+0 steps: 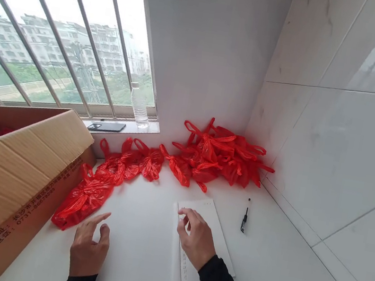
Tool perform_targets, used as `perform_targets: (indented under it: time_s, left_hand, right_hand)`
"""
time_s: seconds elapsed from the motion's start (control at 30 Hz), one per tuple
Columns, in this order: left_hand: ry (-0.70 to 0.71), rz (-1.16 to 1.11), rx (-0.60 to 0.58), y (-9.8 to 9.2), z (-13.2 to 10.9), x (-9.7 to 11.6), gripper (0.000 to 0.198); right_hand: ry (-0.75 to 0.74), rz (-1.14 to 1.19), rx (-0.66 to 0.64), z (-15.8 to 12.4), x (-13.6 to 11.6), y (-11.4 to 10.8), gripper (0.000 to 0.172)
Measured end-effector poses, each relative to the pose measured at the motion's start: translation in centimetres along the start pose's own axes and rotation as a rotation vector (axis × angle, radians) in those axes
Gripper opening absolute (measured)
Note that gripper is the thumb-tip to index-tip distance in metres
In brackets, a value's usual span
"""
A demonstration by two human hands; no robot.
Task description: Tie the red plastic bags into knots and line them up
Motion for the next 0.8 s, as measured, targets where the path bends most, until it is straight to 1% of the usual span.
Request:
perform_targets:
  time_s: [0.07,0.17,0.23,0.27,0.3,0.33,0.4,0.5,0.53,0.57,0.6,0.63,0.67,0.73,0.77,0.8]
  left_hand:
    - [-0.071,-0.037,-0.014,-0.5,-0.8,1.4,0.025]
    - [-0.136,-0.141,-0.074,-0.5,-1.5,2.9,0.026]
    - [-0.161,-0.236,-0.117,-0.2,-1.8,3.3,0.025]
    - [-0.189,-0.293,-0.142,0.0,-1.9,3.4,0.023]
    - [-0.240,-0.361,-0.171,0.3,-2.0,3.4,0.022]
    - [-0.321,-0.446,-0.214,0.7,-2.1,3.5,0.021]
    - [-0.559,-0.686,-0.341,1.7,-2.3,3.9,0.027]
    - [-0.999,-1.185,-0.604,3.4,-2.3,6.0,0.046]
    - [-1.117,-1.352,-0.700,3.8,-2.1,6.9,0.049]
    - [-1.186,-1.488,-0.767,4.0,-1.9,7.7,0.051]
    - [-1.219,-1.587,-0.795,4.1,-1.6,8.2,0.051]
    - [-1.218,-1.644,-0.789,4.2,-1.3,8.5,0.051]
    - [-1.195,-1.661,-0.751,4.2,-1.1,8.6,0.051]
    - [-1.143,-1.619,-0.650,4.2,-1.0,8.4,0.051]
    - [-1.121,-1.587,-0.623,4.2,-1.1,8.2,0.051]
    - [-1.091,-1.559,-0.621,4.2,-1.3,8.1,0.051]
  right_hand:
    - [-0.073,-0.052,0.099,4.4,-0.4,0.8,0.027]
    - [-0.099,-0.021,0.120,10.3,-0.3,2.7,0.031]
    - [-0.102,0.021,0.120,12.5,-0.2,3.8,0.033]
    - [-0.106,0.042,0.123,13.0,-0.2,4.2,0.031]
    - [-0.114,0.065,0.130,13.1,-0.4,4.4,0.029]
    - [-0.124,0.089,0.139,12.8,-0.6,4.5,0.026]
    - [-0.149,0.142,0.158,11.3,-1.3,4.6,0.027]
    - [-0.175,0.238,0.152,7.7,-2.9,4.4,0.029]
    - [-0.175,0.301,0.129,6.4,-3.4,4.4,0.028]
    - [-0.163,0.417,0.093,5.2,-3.8,4.4,0.025]
    - [-0.139,0.534,0.042,4.2,-4.0,4.4,0.023]
    - [-0.103,0.652,-0.004,3.4,-4.0,4.4,0.022]
    - [-0.057,0.764,-0.040,2.8,-3.9,4.4,0.024]
    - [0.033,0.924,-0.067,2.4,-3.2,4.3,0.035]
    - [0.068,0.973,-0.063,2.4,-2.7,4.3,0.039]
    - [0.089,0.998,-0.059,2.6,-2.3,4.3,0.043]
Point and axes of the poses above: each hand's wrist, its own z-axis towards the middle knuckle, its own y-axis out of the palm, x = y × z, the point moved 3 cm from there along z, towards the middle knuckle, and after that the axes turned 10 degrees about z, right-handed, at the moved point
